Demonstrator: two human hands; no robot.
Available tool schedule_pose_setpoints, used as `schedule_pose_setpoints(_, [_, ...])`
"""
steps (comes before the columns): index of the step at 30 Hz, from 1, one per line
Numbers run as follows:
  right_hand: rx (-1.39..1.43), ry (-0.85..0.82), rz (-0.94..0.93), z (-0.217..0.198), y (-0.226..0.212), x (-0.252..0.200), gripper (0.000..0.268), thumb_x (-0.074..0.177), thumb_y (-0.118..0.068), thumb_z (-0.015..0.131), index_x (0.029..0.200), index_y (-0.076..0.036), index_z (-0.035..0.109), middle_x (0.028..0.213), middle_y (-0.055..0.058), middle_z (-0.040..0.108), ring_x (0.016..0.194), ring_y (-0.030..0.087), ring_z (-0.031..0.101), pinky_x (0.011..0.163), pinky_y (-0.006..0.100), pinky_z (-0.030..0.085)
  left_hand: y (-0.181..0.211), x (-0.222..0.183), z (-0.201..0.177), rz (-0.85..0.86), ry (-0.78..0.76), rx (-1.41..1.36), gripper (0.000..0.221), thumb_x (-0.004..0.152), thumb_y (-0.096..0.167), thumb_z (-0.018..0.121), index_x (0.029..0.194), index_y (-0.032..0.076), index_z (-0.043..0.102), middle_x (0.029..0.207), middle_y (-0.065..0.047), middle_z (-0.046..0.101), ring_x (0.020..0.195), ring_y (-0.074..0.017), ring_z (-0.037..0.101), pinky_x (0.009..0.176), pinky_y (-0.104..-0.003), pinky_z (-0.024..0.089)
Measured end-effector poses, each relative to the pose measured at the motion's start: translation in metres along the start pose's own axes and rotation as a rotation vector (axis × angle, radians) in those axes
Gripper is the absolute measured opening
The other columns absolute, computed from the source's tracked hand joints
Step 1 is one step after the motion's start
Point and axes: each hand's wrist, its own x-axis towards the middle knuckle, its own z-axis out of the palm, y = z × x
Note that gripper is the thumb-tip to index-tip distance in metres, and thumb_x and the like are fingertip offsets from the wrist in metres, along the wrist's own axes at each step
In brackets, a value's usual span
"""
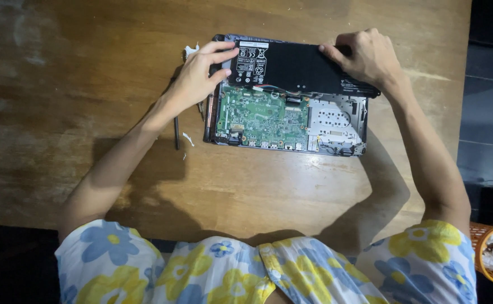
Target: The person is disassembling and reassembling a laptop, specifically focusing on removing and then reinstalling the internal battery using a screwdriver.
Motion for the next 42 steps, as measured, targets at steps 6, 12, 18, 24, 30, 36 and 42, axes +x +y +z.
schedule_pose_setpoints(6, [-0.026, -0.023, 0.021, -0.005, -0.008, -0.002, 0.061, 0.12, -0.054, 0.055, 0.082, -0.009, 0.067, 0.059, 0.013, 0.059, 0.058, 0.036, 0.061, 0.06, 0.049, 0.049, 0.002, 0.0, -0.002, -0.04, -0.02, 0.012, 0.044, 0.098, 0.004, 0.066, 0.142, 0.007, 0.061, 0.15, -0.011, 0.053, 0.14, -0.0333, 0.048, 0.116, -0.061, 0.031])
schedule_pose_setpoints(12, [-0.056, 0.011, 0.005, -0.004, -0.008, -0.002, 0.065, 0.121, -0.056, 0.056, 0.076, -0.009, 0.061, 0.055, 0.011, 0.053, 0.055, 0.037, 0.059, 0.056, 0.047, 0.046, 0.002, 0.002, -0.005, -0.093, -0.046, 0.038, 0.045, 0.098, 0.005, 0.066, 0.142, 0.007, 0.06, 0.152, -0.011, 0.051, 0.14, -0.0367, 0.045, 0.115, -0.064, 0.028])
schedule_pose_setpoints(18, [-0.043, -0.017, -0.003, -0.011, -0.01, -0.001, 0.064, 0.12, -0.055, 0.055, 0.082, -0.007, 0.068, 0.06, 0.015, 0.06, 0.058, 0.038, 0.062, 0.057, 0.048, 0.048, -0.003, 0.005, 0.0, -0.056, -0.041, 0.065, 0.045, 0.097, 0.005, 0.067, 0.142, 0.006, 0.06, 0.152, -0.012, 0.051, 0.14, -0.035, 0.047, 0.116, -0.061, 0.029])
schedule_pose_setpoints(24, [-0.168, 0.093, -0.043, 0.014, 0.001, -0.002, 0.06, 0.121, -0.055, 0.06, 0.083, -0.01, 0.067, 0.056, 0.013, 0.059, 0.056, 0.038, 0.064, 0.053, 0.048, 0.05, 0.001, 0.003, -0.002, -0.073, -0.046, 0.055, 0.046, 0.098, 0.005, 0.067, 0.143, 0.006, 0.06, 0.153, -0.013, 0.05, 0.141, -0.0367, 0.045, 0.116, -0.063, 0.027])
schedule_pose_setpoints(30, [-0.161, 0.173, -0.057, 0.036, 0.007, -0.004, 0.057, 0.119, -0.057, 0.057, 0.086, -0.011, 0.067, 0.069, 0.007, 0.067, 0.058, 0.031, 0.067, 0.049, 0.044, 0.047, 0.009, 0.003, -0.005, -0.076, -0.086, 0.079, 0.045, 0.098, 0.002, 0.064, 0.143, -0.001, 0.057, 0.153, -0.017, 0.047, 0.14, -0.0375, 0.046, 0.115, -0.06, 0.033])
schedule_pose_setpoints(36, [-0.056, 0.261, -0.231, 0.028, 0.004, -0.006, 0.045, 0.118, -0.041, 0.063, 0.096, -0.001, 0.064, 0.098, 0.015, 0.06, 0.091, 0.031, 0.056, 0.073, 0.045, 0.049, 0.007, 0.006, -0.005, -0.033, -0.093, 0.133, 0.044, 0.098, 0.003, 0.065, 0.141, -0.002, 0.06, 0.153, -0.019, 0.046, 0.14, -0.039, 0.046, 0.114, -0.059, 0.034])
schedule_pose_setpoints(42, [-0.058, 0.306, -0.251, 0.015, 0.007, -0.027, 0.036, 0.111, -0.035, 0.073, 0.121, -0.003, 0.061, 0.108, 0.015, 0.059, 0.092, 0.031, 0.055, 0.076, 0.044, 0.047, 0.015, 0.006, -0.008, -0.067, -0.124, 0.164, 0.044, 0.098, 0.002, 0.065, 0.141, -0.003, 0.059, 0.155, -0.02, 0.044, 0.14, -0.042, 0.044, 0.113, -0.063, 0.033])
